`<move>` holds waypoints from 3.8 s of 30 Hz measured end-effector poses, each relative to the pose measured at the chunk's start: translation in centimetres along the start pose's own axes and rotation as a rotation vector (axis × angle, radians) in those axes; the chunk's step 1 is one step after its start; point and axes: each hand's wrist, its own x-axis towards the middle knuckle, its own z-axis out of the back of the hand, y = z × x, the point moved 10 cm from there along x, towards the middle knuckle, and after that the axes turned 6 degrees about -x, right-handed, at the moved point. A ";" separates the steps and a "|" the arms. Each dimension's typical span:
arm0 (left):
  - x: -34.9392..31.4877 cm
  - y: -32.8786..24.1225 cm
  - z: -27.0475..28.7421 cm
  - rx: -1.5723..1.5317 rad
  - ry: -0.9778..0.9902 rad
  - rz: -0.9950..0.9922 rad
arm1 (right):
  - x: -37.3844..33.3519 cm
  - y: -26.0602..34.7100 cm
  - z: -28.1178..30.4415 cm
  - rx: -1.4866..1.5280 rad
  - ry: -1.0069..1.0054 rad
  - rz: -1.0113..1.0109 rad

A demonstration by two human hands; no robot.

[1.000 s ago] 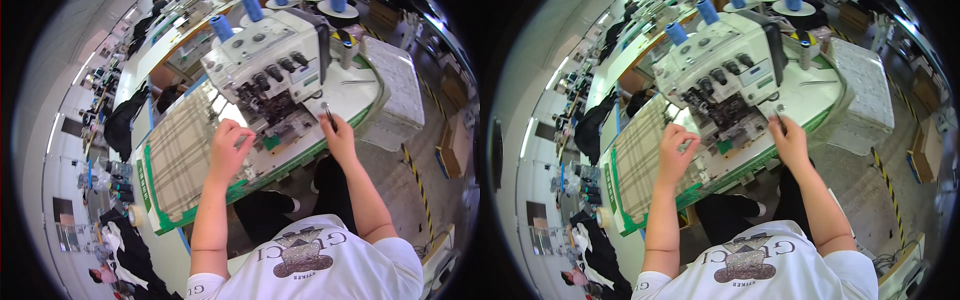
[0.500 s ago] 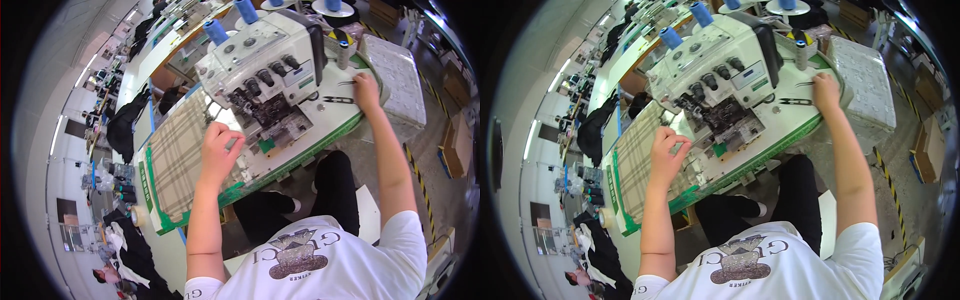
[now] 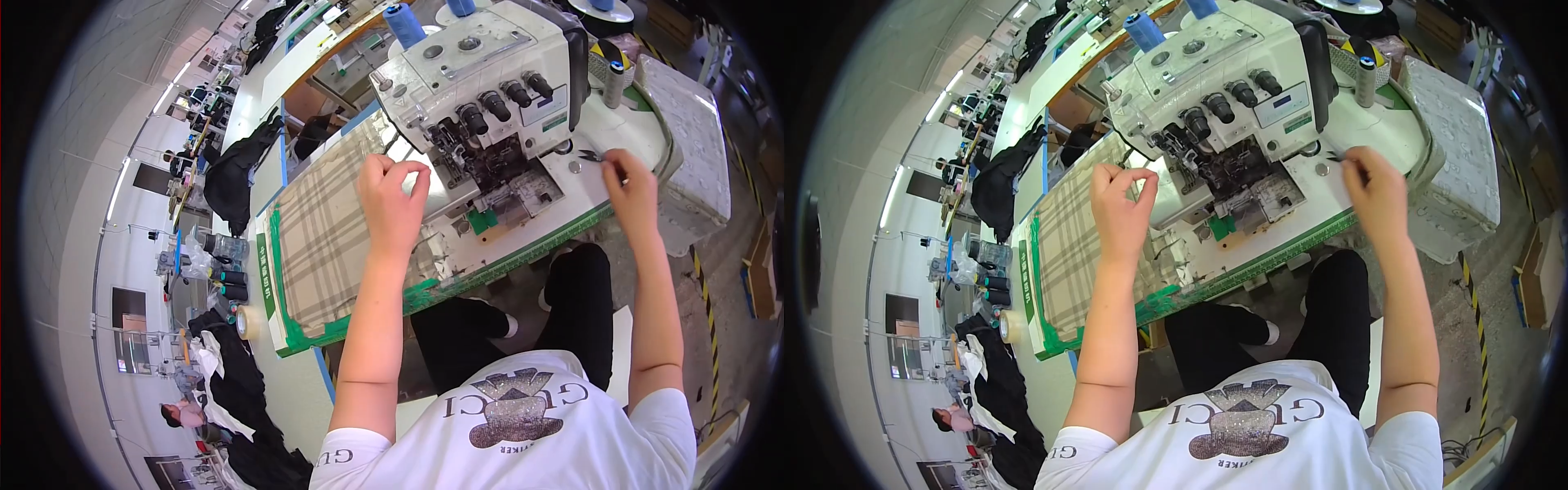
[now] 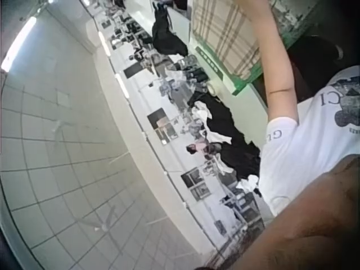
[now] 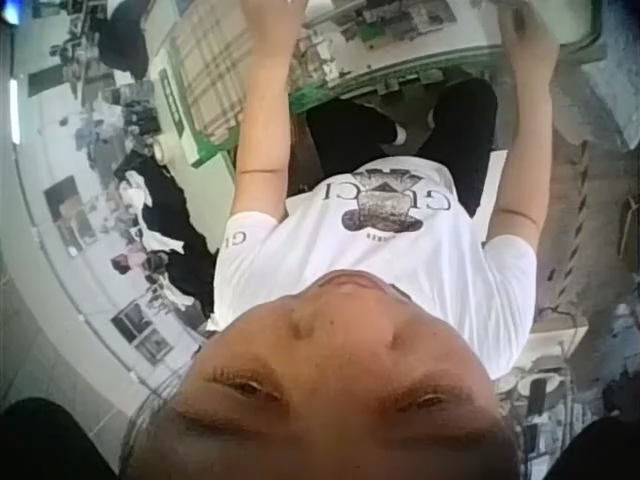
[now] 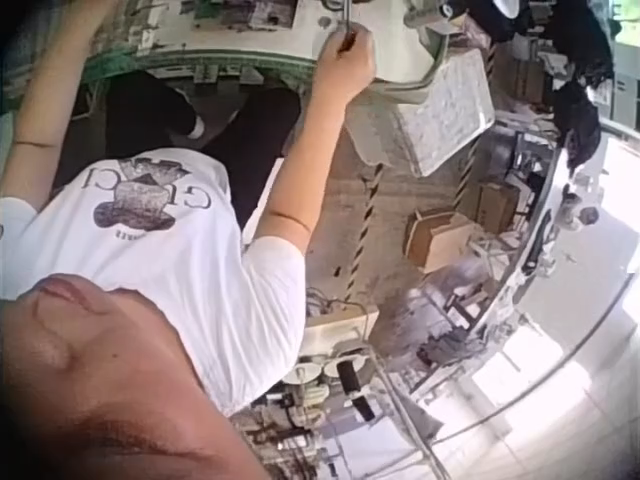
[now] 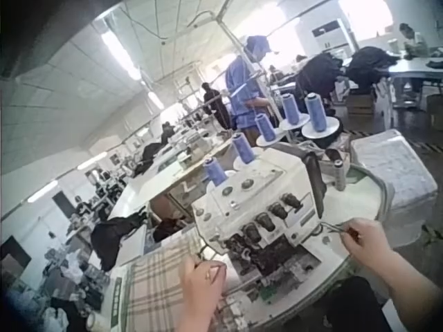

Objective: Threading an industrial overlock sewing machine using tweezers.

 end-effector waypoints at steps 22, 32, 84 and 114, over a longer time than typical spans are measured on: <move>1.6 -0.2 0.1 0.017 0.022 -0.004 | -2.2 16.5 -8.7 -0.182 0.132 0.484; 1.5 0.2 0.0 0.016 0.034 -0.007 | -2.0 17.0 -9.9 -0.184 0.134 0.524; 0.9 -0.2 -0.8 0.077 -0.063 -0.084 | -0.8 15.7 -11.2 -0.100 -0.004 0.613; 1.0 -0.1 -1.0 0.094 -0.074 -0.084 | -1.0 15.3 -11.4 -0.091 0.004 0.574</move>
